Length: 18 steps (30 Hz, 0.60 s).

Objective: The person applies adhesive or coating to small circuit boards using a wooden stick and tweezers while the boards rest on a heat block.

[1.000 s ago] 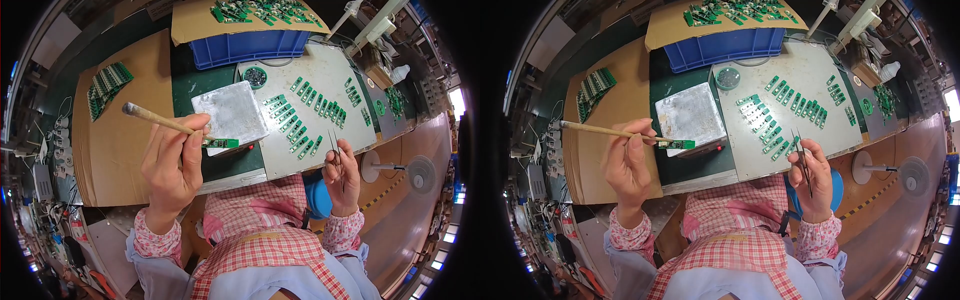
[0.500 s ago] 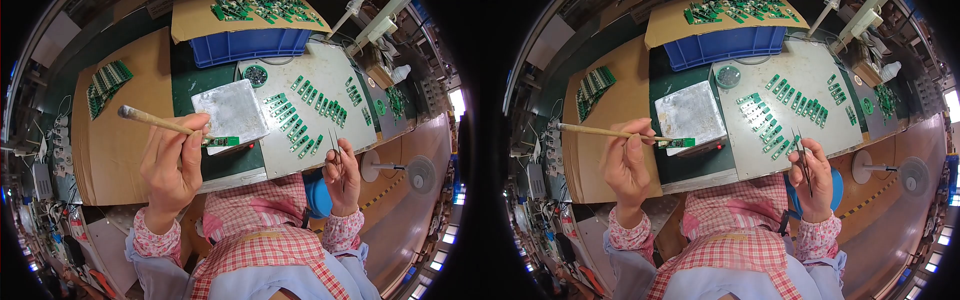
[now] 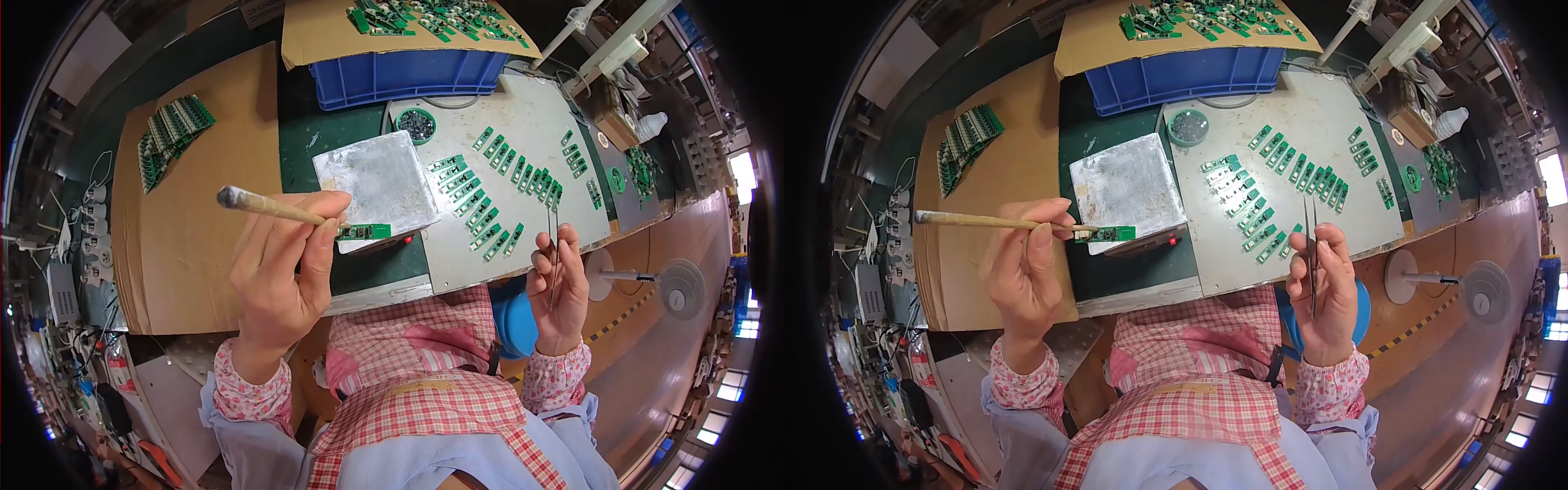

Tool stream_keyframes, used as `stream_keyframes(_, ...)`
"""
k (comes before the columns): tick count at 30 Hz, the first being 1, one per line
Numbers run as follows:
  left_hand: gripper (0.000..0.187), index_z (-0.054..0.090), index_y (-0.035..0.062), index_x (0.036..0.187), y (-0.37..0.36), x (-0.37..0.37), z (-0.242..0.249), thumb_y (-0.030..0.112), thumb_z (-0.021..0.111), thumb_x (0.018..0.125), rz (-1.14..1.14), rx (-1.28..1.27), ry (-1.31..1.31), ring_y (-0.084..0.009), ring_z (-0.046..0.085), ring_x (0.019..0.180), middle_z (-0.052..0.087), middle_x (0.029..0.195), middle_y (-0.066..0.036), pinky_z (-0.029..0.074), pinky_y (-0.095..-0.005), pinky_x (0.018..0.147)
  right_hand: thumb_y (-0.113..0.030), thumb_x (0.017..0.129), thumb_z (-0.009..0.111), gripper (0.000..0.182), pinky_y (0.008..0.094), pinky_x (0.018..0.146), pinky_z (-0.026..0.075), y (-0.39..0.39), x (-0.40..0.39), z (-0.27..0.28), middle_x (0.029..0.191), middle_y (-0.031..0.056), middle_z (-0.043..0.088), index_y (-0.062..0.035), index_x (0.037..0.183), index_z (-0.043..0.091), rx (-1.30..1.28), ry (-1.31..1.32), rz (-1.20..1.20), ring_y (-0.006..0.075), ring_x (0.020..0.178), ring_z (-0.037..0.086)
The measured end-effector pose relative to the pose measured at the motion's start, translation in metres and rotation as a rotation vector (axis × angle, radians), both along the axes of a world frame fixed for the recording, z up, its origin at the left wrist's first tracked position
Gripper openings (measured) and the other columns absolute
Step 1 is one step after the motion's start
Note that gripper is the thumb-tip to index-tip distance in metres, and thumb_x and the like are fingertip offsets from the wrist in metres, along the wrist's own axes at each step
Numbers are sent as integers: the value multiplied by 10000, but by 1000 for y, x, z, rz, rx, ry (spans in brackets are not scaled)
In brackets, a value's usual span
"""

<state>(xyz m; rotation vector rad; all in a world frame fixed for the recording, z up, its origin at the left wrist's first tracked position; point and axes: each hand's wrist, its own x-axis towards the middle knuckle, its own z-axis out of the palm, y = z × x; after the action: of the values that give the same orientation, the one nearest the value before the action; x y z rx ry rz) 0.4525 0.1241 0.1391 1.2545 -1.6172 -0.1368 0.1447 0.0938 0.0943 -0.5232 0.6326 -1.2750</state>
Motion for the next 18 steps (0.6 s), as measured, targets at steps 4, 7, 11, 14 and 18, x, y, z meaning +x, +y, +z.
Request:
stream_keyframes(4, 140, 660, -21, 1023, 1, 1, 0, -13, 616, 891, 2, 1, -10, -250, 635, 786, 682, 914, -114, 497, -322, 676, -186, 1000, 457, 401, 272, 654, 603, 2, 12, 17, 1300, 236, 556, -41, 1372, 419, 20, 8, 27, 222, 973, 671)
stream_keyframes(7, 141, 665, -17, 1022, 2, 1, 0, -7, 621, 888, 4, 7, -1, -253, 636, 787, 686, 912, -114, 495, -325, 673, -202, 1004, 454, 474, 290, 665, 616, 4, 21, 23, 1358, 251, 506, -30, 1433, 350, -50, -29, 95, 258, 1035, 662)
stream_keyframes(11, 143, 669, -12, 1021, 1, 3, -1, -4, 624, 886, -11, -2, 13, -255, 636, 787, 687, 912, -113, 494, -327, 672, -151, 1000, 473, 491, 319, 656, 629, 1, 25, 22, 1361, 258, 496, -16, 1445, 316, -108, -2, 172, 268, 1009, 671)
stream_keyframes(14, 145, 671, -7, 1022, 2, 4, -1, -5, 625, 884, -6, 6, 8, -257, 638, 783, 688, 912, -111, 493, -328, 668, -114, 1005, 468, 449, 315, 606, 626, 0, 32, 25, 1292, 249, 552, -1, 1419, 336, -78, 25, 151, 251, 949, 686)
stream_keyframes(18, 146, 671, -3, 1021, 2, 5, -1, 6, 638, 880, -10, 6, 22, -264, 644, 784, 687, 911, -113, 496, -338, 667, -182, 1026, 455, 397, 274, 570, 596, -7, 40, 27, 1116, 205, 651, 35, 1356, 408, -113, 92, 150, 196, 832, 684)
